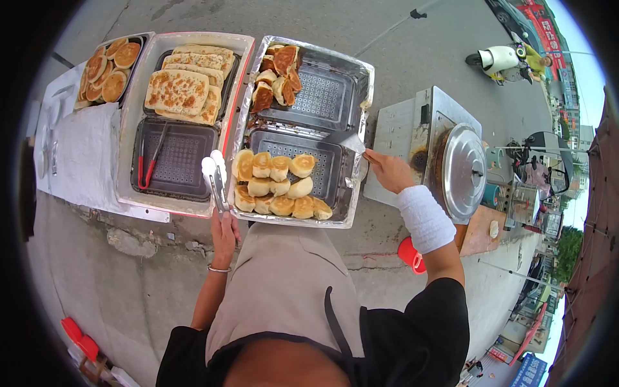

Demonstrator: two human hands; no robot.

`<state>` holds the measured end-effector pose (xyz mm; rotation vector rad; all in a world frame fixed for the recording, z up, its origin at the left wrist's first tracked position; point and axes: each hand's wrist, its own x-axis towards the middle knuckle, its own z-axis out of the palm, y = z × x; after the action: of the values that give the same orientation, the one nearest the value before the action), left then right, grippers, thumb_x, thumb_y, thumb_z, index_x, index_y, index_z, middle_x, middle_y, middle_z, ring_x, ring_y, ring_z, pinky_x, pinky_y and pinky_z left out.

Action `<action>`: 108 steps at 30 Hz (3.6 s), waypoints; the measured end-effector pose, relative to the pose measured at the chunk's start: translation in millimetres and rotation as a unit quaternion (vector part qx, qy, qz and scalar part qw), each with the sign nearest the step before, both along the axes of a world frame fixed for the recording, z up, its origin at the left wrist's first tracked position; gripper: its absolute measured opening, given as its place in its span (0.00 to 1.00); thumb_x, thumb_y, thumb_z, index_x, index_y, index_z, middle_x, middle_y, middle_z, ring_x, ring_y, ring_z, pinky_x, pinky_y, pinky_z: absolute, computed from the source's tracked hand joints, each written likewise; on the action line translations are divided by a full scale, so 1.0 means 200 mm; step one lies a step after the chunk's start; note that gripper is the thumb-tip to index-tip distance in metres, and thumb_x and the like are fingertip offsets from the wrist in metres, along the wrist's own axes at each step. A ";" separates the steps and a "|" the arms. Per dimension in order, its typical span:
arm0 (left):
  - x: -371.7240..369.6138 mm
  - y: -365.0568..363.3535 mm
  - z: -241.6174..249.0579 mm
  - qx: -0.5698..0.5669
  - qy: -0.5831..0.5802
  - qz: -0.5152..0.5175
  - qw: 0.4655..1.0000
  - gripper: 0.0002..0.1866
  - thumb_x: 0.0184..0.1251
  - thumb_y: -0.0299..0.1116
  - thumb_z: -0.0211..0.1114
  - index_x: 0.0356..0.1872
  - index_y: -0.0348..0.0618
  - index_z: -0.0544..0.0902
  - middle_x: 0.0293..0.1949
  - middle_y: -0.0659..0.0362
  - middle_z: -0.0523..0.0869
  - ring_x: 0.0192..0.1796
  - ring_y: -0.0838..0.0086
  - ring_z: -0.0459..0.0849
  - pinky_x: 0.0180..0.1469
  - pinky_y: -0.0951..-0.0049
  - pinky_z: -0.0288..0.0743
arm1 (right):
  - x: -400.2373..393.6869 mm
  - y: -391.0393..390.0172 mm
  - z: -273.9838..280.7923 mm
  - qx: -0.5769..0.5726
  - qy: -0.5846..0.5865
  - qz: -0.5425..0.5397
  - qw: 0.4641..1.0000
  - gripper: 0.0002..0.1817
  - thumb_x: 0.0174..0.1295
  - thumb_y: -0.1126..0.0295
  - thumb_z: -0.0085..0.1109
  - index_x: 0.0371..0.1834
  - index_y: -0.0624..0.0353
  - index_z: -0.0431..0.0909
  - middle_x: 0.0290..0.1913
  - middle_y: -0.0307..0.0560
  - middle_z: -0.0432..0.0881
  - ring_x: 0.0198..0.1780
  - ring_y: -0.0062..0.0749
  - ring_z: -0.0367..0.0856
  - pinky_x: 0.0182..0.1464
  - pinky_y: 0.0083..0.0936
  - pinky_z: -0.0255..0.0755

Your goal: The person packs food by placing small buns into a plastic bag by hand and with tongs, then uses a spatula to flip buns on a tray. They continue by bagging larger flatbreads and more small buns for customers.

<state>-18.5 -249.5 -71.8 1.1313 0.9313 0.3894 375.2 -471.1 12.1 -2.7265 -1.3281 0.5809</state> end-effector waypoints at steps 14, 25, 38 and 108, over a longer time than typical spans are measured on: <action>0.02 -0.02 -0.02 0.002 -0.026 -0.024 0.999 0.16 0.79 0.38 0.48 0.54 0.35 0.70 0.21 0.66 0.67 0.17 0.86 0.64 0.17 0.82 0.63 | 0.13 -0.15 0.10 -0.067 -0.029 -0.017 0.997 0.21 0.66 0.63 0.53 0.63 0.34 0.78 0.41 0.57 0.86 0.40 0.56 0.85 0.45 0.48 0.77; 0.17 0.00 0.05 0.023 0.003 -0.118 0.993 0.15 0.78 0.38 0.50 0.54 0.36 0.69 0.21 0.66 0.68 0.19 0.85 0.66 0.19 0.79 0.65 | -0.19 -0.58 -0.13 0.207 0.184 -0.264 0.924 0.24 0.70 0.59 0.54 0.69 0.48 0.71 0.29 0.44 0.81 0.19 0.33 0.74 0.25 0.32 0.71; 1.24 -0.64 0.14 0.539 -0.078 -0.405 0.735 0.18 0.74 0.44 0.57 0.54 0.42 0.70 0.32 0.47 0.86 0.34 0.47 0.85 0.35 0.50 0.77 | -0.81 -0.82 0.16 0.437 0.602 -0.446 0.498 0.25 0.78 0.53 0.40 0.71 0.55 0.65 0.20 0.33 0.66 0.14 0.13 0.54 0.16 0.16 0.53; -0.47 -0.85 0.14 0.107 0.044 -0.806 0.580 0.09 0.58 0.18 0.62 0.33 0.43 0.71 0.31 0.66 0.73 0.32 0.82 0.71 0.36 0.77 0.69 | -2.97 -0.53 -0.45 0.680 0.379 -0.522 0.347 0.21 0.75 0.54 0.51 0.65 0.50 0.74 0.48 0.28 0.77 0.47 0.17 0.72 0.48 0.23 0.69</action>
<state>-112.5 -420.3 -43.7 1.7566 -0.3782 -1.1177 -219.1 -577.5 -77.1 -0.9230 0.4054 0.1959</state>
